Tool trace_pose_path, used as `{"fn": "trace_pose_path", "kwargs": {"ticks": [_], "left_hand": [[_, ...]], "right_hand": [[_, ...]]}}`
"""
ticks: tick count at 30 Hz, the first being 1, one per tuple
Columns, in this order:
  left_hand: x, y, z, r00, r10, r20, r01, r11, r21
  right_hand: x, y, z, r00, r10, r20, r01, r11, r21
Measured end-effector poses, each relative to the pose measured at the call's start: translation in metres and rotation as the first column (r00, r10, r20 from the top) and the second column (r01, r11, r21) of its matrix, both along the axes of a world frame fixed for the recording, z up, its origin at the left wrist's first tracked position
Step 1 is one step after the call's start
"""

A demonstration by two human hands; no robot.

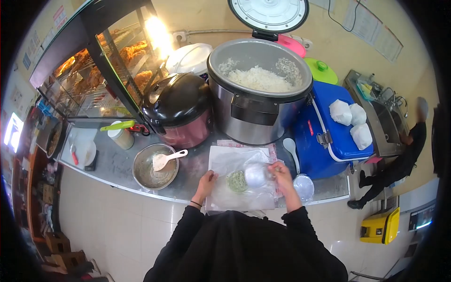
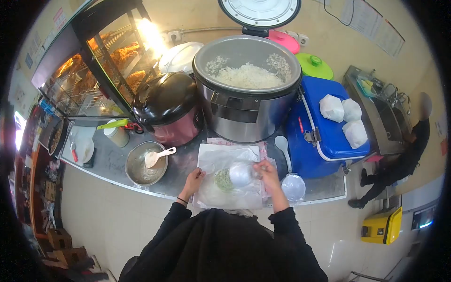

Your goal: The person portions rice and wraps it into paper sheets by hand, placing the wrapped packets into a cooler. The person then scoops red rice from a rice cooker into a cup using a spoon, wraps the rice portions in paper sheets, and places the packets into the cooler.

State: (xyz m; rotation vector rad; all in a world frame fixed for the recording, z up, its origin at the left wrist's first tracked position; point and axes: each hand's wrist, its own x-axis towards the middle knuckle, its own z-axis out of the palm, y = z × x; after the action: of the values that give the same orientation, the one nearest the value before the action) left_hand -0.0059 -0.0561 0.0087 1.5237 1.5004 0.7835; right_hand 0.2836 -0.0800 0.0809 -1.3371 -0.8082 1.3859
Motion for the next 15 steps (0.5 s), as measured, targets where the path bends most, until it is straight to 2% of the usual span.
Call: {"fn": "trace_pose_path", "kwargs": {"ticks": [1,2,4,5,7,8,10,11,13,14,15], "left_hand": [[-0.002,0.001,0.002,0.998,-0.023,-0.054,0.023,1.000,-0.003],[-0.002,0.002,0.012,0.993,-0.045,-0.106,0.045,0.999,-0.006],[0.002,-0.006,0.049,0.924,0.124,-0.360,-0.048,0.976,0.213],[0.005,-0.006,0.065,0.859,0.223,-0.461,-0.069,0.942,0.328],[0.017,0.018,0.078,0.878,0.139,-0.458,0.155,0.822,0.548],[0.025,0.030,0.085,0.881,0.099,-0.463,0.255,0.725,0.640],[0.057,0.052,0.077,0.821,-0.020,-0.571,0.431,0.679,0.595],[0.070,0.062,0.073,0.780,-0.074,-0.621,0.512,0.646,0.566],[0.089,0.078,0.075,0.523,-0.282,-0.804,0.625,0.768,0.137],[0.094,0.086,0.079,0.379,-0.400,-0.834,0.619,0.780,-0.093],[0.095,0.088,0.084,0.360,-0.400,-0.843,0.653,0.753,-0.078]], "right_hand": [[0.015,0.000,0.000,0.996,-0.037,-0.075,0.038,0.999,0.016],[0.029,0.003,0.002,0.996,-0.092,-0.014,0.092,0.995,0.038],[0.059,0.012,0.004,0.973,-0.206,0.104,0.197,0.976,0.093],[0.078,0.021,-0.006,0.926,-0.210,0.314,0.165,0.973,0.164],[0.105,0.042,-0.033,0.700,-0.231,0.676,0.058,0.961,0.270],[0.102,0.046,-0.032,0.609,-0.230,0.759,0.042,0.965,0.259],[0.091,0.053,-0.030,0.401,-0.219,0.890,0.013,0.972,0.233],[0.090,0.058,-0.034,0.491,-0.085,0.867,0.066,0.996,0.060],[0.063,0.052,-0.014,0.191,-0.334,0.923,-0.090,0.930,0.356],[0.047,0.046,-0.002,0.047,-0.470,0.882,-0.195,0.861,0.469],[0.036,0.038,0.009,0.261,-0.343,0.902,-0.215,0.891,0.401]]}}
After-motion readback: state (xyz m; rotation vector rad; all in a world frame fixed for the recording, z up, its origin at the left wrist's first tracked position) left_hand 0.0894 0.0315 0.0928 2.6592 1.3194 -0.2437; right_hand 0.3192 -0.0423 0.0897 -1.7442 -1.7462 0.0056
